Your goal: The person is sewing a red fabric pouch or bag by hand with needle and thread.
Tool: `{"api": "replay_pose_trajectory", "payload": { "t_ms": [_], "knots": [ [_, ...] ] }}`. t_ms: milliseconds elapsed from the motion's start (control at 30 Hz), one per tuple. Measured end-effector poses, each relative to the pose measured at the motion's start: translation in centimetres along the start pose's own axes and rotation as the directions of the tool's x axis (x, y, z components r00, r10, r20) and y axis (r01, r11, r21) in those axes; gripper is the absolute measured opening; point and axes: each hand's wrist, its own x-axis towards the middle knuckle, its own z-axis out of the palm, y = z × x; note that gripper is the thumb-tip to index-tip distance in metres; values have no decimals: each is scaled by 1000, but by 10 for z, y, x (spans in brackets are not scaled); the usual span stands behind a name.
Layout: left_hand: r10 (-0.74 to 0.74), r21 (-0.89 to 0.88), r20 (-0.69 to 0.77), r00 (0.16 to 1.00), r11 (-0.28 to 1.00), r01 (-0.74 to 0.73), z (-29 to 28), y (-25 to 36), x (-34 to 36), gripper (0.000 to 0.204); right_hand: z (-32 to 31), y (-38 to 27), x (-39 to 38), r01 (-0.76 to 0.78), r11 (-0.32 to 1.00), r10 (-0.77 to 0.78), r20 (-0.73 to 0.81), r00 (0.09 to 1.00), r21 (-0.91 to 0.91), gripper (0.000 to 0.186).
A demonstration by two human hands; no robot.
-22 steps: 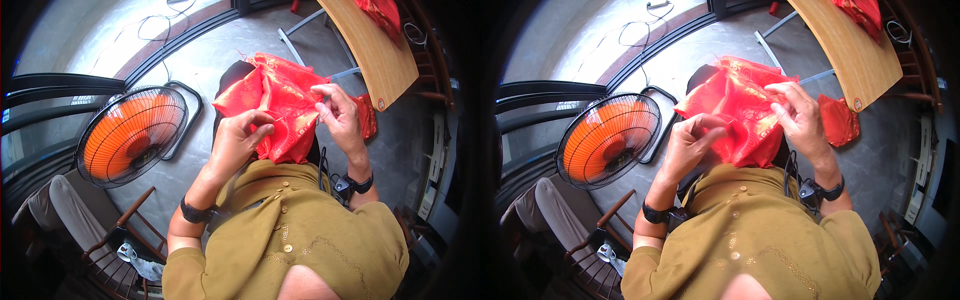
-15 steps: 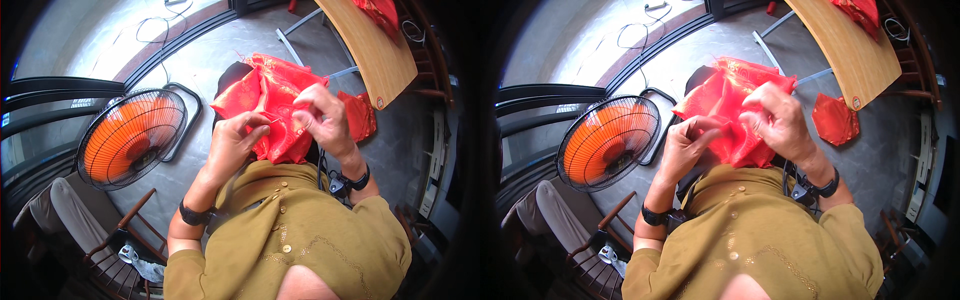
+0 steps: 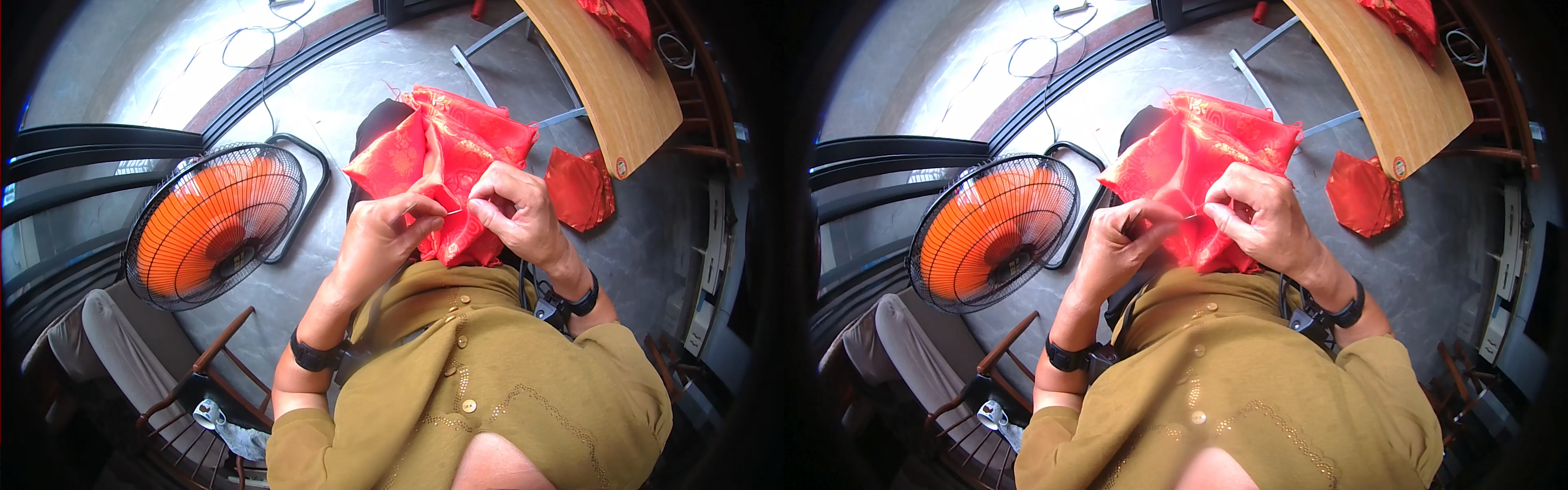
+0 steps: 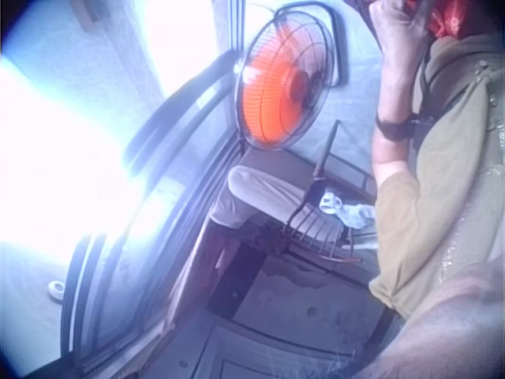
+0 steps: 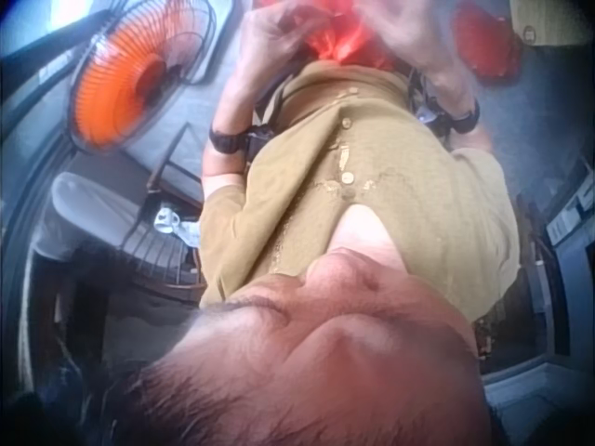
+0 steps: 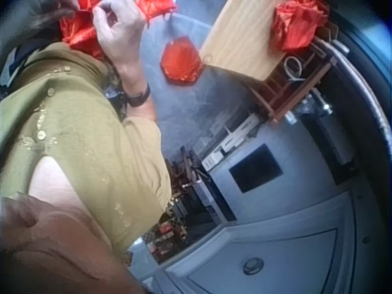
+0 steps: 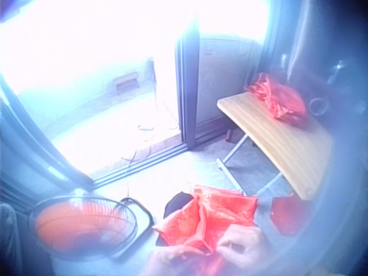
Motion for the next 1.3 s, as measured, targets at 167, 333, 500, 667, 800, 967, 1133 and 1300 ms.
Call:
{"api": "replay_pose_trajectory", "payload": {
  "t_ms": [167,333,500,667,800,967,1133,1300],
  "knots": [
    [-68,-60,-14,998,996,67,1,-5,-2,7,-1,-5,-4,28,998,-30,26,999,59,6],
    [-62,8,-9,998,998,62,0,-4,-3,7,0,-5,-7,31,998,-34,43,999,62,7],
    [-67,8,13,998,998,67,-3,0,-6,7,1,-1,-8,29,999,-30,32,999,35,7],
    [-7,25,41,999,1000,6,-5,-5,-9,7,3,-1,-8,28,999,-29,25,999,18,7],
    [-86,-112,45,995,990,90,-5,-8,-12,7,7,1,-7,61,997,-62,24,998,38,7],
    [-172,-220,10,985,961,170,-7,-19,-18,8,3,-3,-4,19,999,-26,158,987,47,8],
    [-220,-313,13,975,926,213,-9,-20,-21,8,10,-1,0,-107,989,97,99,990,98,6],
    [-214,-315,32,976,925,213,-12,-26,-24,9,16,7,7,-55,992,51,34,998,113,9]
  ]
}}
